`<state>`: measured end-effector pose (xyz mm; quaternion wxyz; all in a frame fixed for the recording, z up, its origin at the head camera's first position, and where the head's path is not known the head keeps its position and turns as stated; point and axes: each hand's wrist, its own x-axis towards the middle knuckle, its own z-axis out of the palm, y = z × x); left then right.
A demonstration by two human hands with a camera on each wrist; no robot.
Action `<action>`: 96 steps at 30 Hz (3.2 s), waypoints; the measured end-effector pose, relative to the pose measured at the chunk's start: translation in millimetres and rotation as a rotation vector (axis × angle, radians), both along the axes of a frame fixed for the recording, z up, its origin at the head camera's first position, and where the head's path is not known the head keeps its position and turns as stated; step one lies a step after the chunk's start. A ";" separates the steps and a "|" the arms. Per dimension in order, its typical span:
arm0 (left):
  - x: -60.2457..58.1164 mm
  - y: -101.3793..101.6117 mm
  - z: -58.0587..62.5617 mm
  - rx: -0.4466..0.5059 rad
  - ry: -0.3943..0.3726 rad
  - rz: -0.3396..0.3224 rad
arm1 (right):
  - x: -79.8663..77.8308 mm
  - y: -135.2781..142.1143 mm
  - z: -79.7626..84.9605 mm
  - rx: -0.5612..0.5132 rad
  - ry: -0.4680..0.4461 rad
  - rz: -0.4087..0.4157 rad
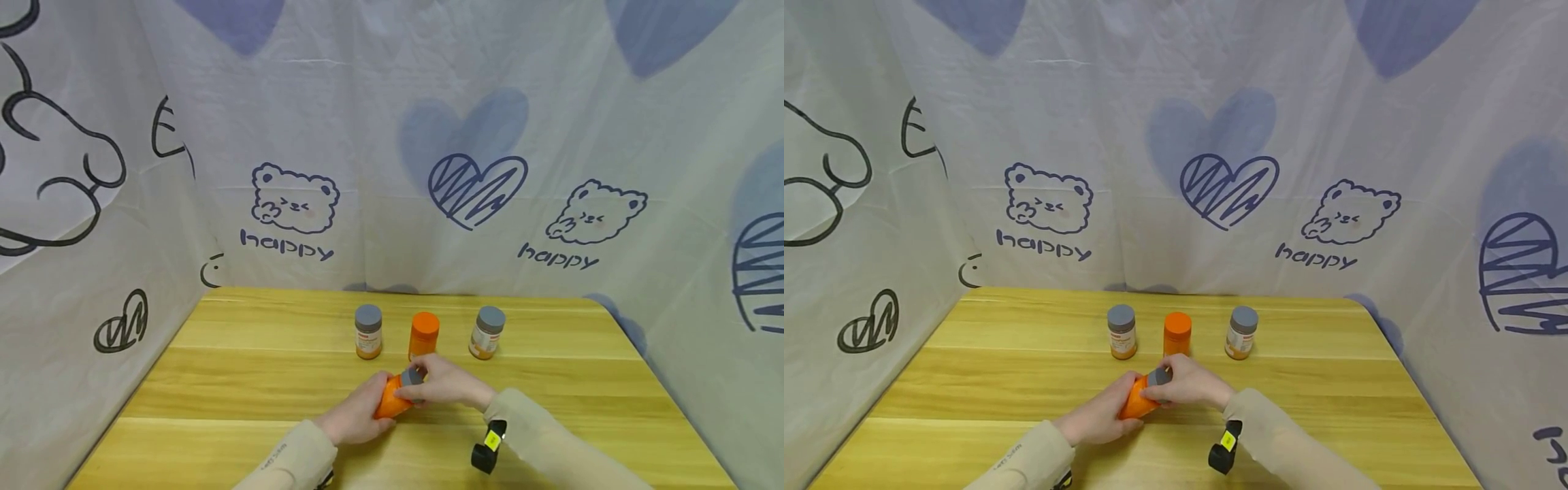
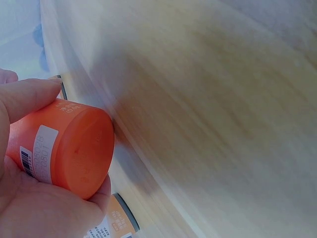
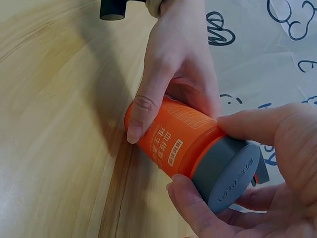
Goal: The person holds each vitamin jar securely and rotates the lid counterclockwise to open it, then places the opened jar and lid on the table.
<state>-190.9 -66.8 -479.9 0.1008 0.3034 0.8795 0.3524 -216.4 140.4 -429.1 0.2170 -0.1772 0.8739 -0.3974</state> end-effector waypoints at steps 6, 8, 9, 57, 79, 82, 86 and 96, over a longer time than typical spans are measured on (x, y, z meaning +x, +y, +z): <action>-1.5 -0.5 -2.5 -0.003 0.018 -0.002 | -2.0 1.9 -1.1 0.010 0.038 0.042; -1.7 -0.6 -2.8 -0.003 0.018 -0.001 | -3.4 2.6 -2.0 0.018 0.055 0.058; -1.9 -0.7 -2.9 -0.003 0.017 0.000 | -4.1 2.9 -2.5 0.021 0.063 0.065; -0.4 -0.9 -2.5 -0.011 -0.028 0.017 | -11.7 19.4 -16.7 0.027 0.373 0.348; -2.7 -0.7 -5.4 -0.009 0.004 -0.001 | -8.1 23.1 -22.1 0.051 0.524 0.377; -3.0 -0.6 -5.4 -0.008 0.003 -0.002 | -7.8 23.3 -23.9 0.029 0.534 0.382; -3.2 -0.7 -5.2 -0.006 0.006 -0.001 | -8.3 23.7 -26.0 0.007 0.546 0.385; -1.9 -0.5 -2.9 -0.007 0.013 -0.001 | -6.1 22.7 -25.5 -0.010 0.523 0.373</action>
